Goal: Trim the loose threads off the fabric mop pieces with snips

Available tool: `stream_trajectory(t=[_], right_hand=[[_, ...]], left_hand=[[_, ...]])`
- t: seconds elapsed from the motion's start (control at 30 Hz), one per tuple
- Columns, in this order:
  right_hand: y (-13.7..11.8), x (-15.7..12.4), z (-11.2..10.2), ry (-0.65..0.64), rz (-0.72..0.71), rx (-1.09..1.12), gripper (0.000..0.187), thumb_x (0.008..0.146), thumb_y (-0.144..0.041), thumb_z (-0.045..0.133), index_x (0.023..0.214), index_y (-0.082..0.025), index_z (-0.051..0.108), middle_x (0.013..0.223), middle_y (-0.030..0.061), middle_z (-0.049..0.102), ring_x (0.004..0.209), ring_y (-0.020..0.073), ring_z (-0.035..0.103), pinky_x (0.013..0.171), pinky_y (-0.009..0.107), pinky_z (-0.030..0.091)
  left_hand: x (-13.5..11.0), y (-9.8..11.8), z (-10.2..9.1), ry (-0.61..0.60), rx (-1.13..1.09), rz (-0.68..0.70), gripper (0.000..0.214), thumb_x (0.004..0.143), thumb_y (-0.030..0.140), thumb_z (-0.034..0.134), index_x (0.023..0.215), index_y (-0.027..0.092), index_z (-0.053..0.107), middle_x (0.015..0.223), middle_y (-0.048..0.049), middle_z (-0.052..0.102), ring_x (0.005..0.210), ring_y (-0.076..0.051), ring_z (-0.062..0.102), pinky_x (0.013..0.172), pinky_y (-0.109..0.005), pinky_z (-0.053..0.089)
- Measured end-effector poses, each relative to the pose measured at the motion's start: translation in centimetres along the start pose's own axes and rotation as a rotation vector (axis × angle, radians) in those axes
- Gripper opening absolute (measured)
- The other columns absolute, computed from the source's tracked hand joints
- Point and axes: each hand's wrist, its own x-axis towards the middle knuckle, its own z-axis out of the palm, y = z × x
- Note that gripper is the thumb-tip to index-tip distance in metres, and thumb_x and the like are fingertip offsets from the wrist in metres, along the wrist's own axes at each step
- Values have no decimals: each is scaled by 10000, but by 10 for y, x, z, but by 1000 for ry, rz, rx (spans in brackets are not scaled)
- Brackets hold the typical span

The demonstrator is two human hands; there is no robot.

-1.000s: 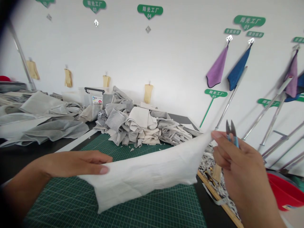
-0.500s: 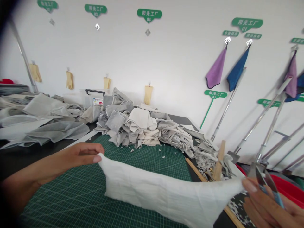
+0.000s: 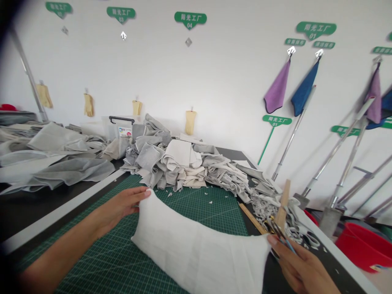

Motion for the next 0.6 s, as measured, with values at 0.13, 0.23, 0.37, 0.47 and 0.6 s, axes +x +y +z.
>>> stream_trajectory(t=[0.13,0.23,0.37,0.47,0.6], right_hand=[[19,15,10,-200,105,-1,543,536,-647,813,607,-222,483,369,-88,293,225,63,274,258,194,174],[26,19,16,-226,57,-105,564,618,-691,744,609,-197,473,374,-93,294,236,42,278,268,163,160],[27,24,15,-187,65,-182,533,658,-653,732,847,-169,612,403,-96,336,258,44,300,287,145,150],[23,31,10,-251,97,-154,564,625,-650,740,917,-179,634,421,-84,366,261,63,322,280,174,199],[10,46,12,-485,237,-190,566,668,-759,628,788,-207,587,391,-69,355,250,95,343,273,211,277]], left_hand=[[12,-17,-1,2,31,-45,526,747,555,706,1129,193,688,1125,-111,692,1085,-283,601,875,-353,493],[16,-27,-3,-30,45,-70,511,761,568,683,1112,196,679,1130,-115,689,1062,-277,610,852,-350,503],[20,-38,-5,-43,95,-162,477,790,590,631,1033,181,672,1083,-114,688,996,-265,622,808,-355,512],[23,-43,-5,-58,126,-195,449,777,550,651,1014,169,666,1044,-111,687,951,-257,622,773,-345,511],[27,-47,-3,-65,113,-164,463,753,491,674,1110,199,643,1015,-86,691,960,-256,618,768,-330,493]])
